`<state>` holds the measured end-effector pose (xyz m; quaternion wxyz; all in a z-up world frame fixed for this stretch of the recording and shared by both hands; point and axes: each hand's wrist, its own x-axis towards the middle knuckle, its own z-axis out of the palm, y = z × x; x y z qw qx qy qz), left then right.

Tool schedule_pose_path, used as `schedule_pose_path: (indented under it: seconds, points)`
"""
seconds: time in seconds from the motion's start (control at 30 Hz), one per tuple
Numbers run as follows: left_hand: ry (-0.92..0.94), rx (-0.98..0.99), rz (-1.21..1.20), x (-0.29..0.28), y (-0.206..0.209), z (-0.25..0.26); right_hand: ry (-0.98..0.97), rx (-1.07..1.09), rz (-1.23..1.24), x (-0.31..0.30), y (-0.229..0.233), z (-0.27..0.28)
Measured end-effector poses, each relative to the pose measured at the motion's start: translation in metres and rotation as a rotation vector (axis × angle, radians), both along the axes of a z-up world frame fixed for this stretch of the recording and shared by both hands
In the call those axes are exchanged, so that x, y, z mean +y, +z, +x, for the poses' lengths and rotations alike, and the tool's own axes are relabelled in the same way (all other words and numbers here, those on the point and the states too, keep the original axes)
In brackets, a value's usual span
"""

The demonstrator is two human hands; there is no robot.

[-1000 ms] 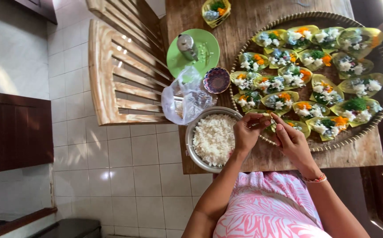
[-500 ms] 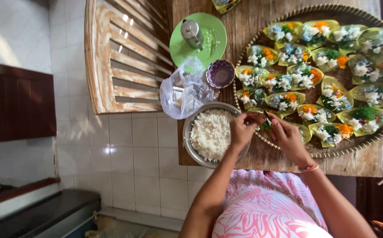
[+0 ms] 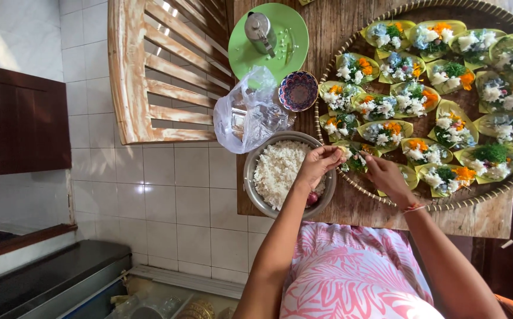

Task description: The person assembles small decorative pouches by placing shredded coconut and flower petals into folded banana leaves on a woven tray. They then transfer completed pouches from a red plastic bag onto the tray.

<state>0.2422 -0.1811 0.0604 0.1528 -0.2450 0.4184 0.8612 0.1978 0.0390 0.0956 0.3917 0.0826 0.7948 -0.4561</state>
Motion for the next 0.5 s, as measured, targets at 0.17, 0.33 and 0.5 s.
schedule_pose_path:
  seconds: [0.17, 0.33, 0.5]
  points:
    - [0.029, 0.056, -0.049, 0.016, -0.003, 0.005, -0.099, -0.076, -0.127, 0.009, -0.001, 0.011]
    - [0.045, 0.079, -0.183, 0.041, 0.024, 0.004, -0.241, 0.011, -0.402, -0.010, 0.097, 0.021]
    - [0.050, 0.166, -0.254, 0.066, 0.024, 0.003, -0.140, 0.309, -0.351, 0.005, 0.082, 0.036]
